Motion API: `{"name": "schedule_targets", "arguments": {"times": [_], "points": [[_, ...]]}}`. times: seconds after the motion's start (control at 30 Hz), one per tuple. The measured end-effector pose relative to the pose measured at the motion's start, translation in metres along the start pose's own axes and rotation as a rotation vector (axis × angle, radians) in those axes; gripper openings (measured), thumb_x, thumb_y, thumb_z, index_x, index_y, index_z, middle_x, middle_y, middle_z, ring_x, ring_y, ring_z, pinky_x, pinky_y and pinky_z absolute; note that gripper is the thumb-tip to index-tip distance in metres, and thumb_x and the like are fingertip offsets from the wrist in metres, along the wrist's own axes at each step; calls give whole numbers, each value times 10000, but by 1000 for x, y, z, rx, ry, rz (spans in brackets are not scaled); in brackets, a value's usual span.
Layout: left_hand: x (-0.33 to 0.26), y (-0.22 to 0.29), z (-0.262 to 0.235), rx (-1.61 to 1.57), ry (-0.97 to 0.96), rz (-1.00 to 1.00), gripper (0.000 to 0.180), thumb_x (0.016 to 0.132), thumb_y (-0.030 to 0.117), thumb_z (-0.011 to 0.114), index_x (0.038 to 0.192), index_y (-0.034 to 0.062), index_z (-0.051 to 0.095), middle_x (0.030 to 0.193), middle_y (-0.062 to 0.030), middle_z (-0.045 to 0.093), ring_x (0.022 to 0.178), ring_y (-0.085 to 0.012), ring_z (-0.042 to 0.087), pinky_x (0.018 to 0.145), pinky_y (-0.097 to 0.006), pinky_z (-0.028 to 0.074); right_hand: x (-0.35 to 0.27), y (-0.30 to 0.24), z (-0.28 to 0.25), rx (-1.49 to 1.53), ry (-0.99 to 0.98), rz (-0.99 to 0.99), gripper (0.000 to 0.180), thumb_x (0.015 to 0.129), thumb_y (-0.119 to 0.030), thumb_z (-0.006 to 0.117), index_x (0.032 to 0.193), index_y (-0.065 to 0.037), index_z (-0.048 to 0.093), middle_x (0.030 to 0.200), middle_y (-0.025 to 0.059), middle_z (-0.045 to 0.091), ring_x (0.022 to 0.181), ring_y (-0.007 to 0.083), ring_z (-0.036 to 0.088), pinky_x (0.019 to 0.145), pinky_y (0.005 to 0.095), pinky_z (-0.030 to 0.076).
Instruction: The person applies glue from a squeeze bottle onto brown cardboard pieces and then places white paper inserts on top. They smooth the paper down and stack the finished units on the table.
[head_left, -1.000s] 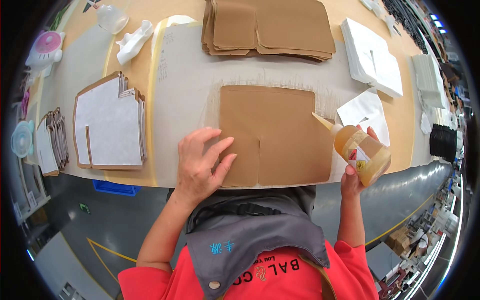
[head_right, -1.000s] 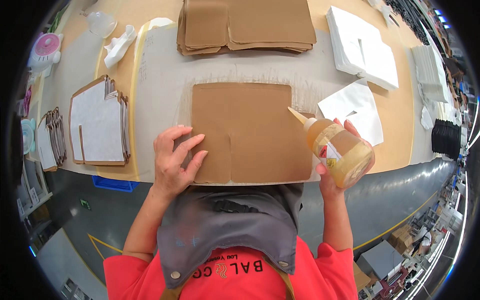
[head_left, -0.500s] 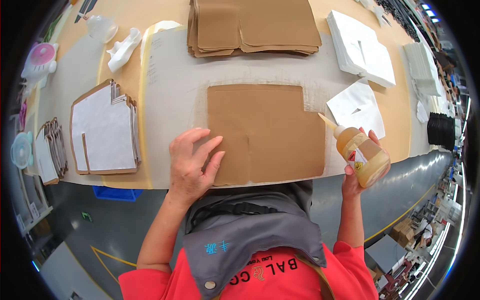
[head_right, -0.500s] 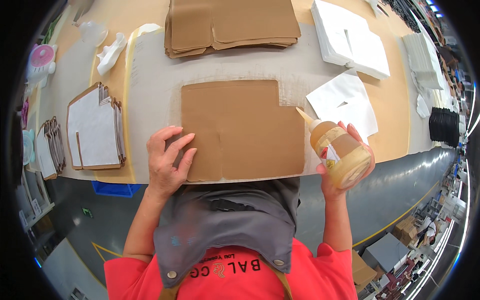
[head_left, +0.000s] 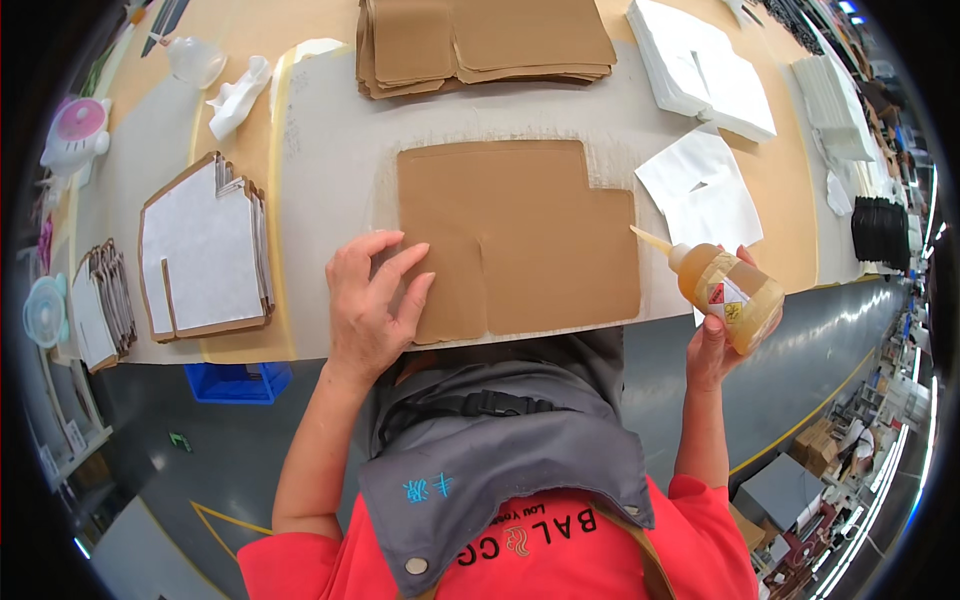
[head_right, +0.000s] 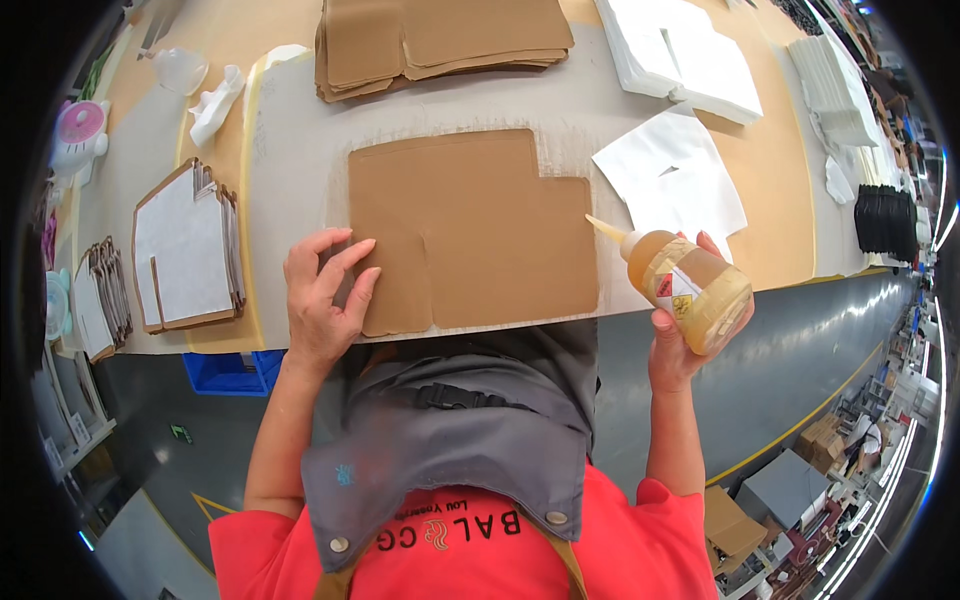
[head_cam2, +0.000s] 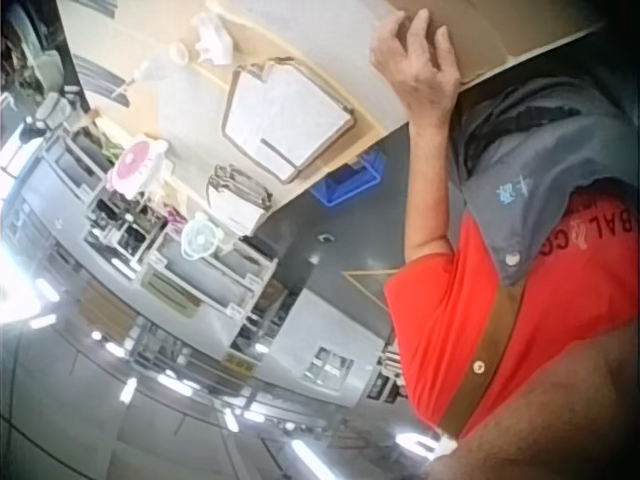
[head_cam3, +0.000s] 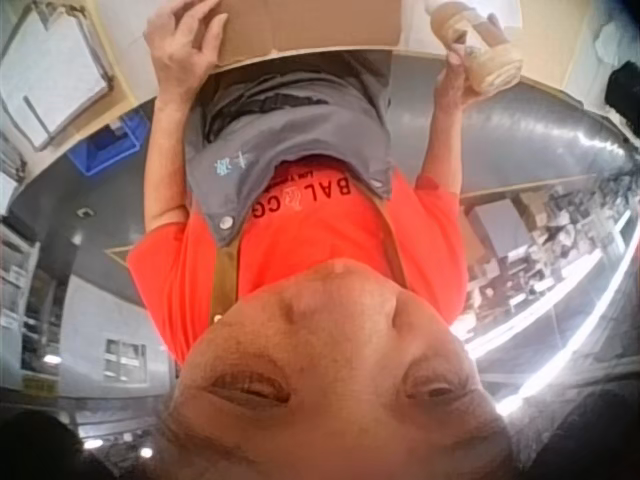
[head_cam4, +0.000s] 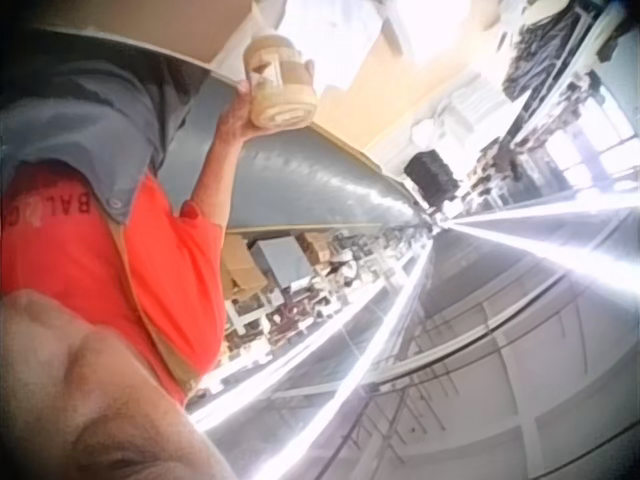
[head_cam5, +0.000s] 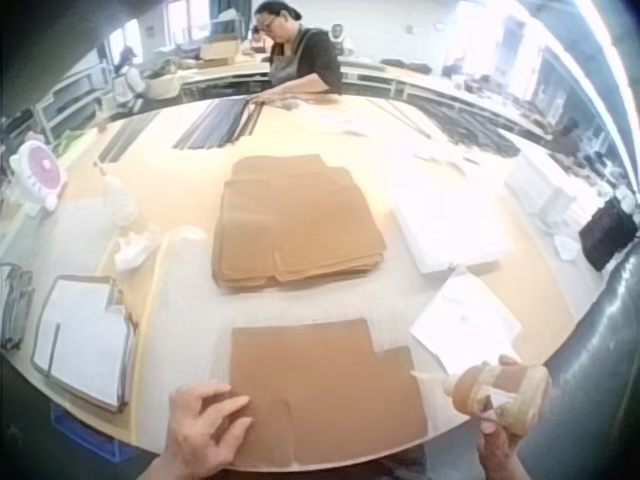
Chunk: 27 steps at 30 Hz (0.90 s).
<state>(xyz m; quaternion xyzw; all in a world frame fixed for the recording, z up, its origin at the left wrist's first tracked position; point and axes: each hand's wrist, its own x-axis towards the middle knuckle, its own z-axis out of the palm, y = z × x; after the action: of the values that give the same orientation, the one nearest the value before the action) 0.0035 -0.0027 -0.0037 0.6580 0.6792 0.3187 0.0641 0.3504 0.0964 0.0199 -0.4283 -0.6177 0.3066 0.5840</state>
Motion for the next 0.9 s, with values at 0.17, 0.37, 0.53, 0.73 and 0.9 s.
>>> {"name": "schedule_targets", "arguments": {"times": [0.17,0.37,0.53,0.73,0.9], "points": [[1,1,0,16,12,9,292,806,109,764,1093,87,713,1184,-84,591,1044,-255,571,917,-367,427,-15,-6,-14,-37,-7,29,968,755,-510,819,1377,-66,225,1415,274,447,1262,415,526,1073,542,453],[-1,3,1,31,30,27,284,813,119,759,1093,93,717,1176,-77,595,1054,-247,572,925,-369,421,-37,-12,-29,-56,25,45,994,746,-558,806,1392,-71,228,1416,264,452,1253,425,533,1070,547,454],[-2,1,3,46,53,50,290,807,131,762,1091,100,716,1165,-63,594,1049,-236,573,918,-374,411,-52,-25,-35,-36,100,151,1076,656,-607,843,1354,-80,216,1413,261,452,1263,399,522,1070,534,456],[-1,2,2,41,43,40,282,815,140,759,1092,105,719,1161,-64,596,1053,-232,572,924,-372,409,-67,-33,-41,6,130,171,1003,733,-525,842,1388,-89,221,1425,265,438,1272,394,513,1073,534,449],[-1,1,2,50,43,45,277,821,149,756,1092,104,720,1161,-64,595,1058,-234,567,925,-371,410,-76,-23,-43,32,180,173,877,841,-493,755,1446,-72,279,1451,252,426,1284,370,511,1071,517,450]]}}
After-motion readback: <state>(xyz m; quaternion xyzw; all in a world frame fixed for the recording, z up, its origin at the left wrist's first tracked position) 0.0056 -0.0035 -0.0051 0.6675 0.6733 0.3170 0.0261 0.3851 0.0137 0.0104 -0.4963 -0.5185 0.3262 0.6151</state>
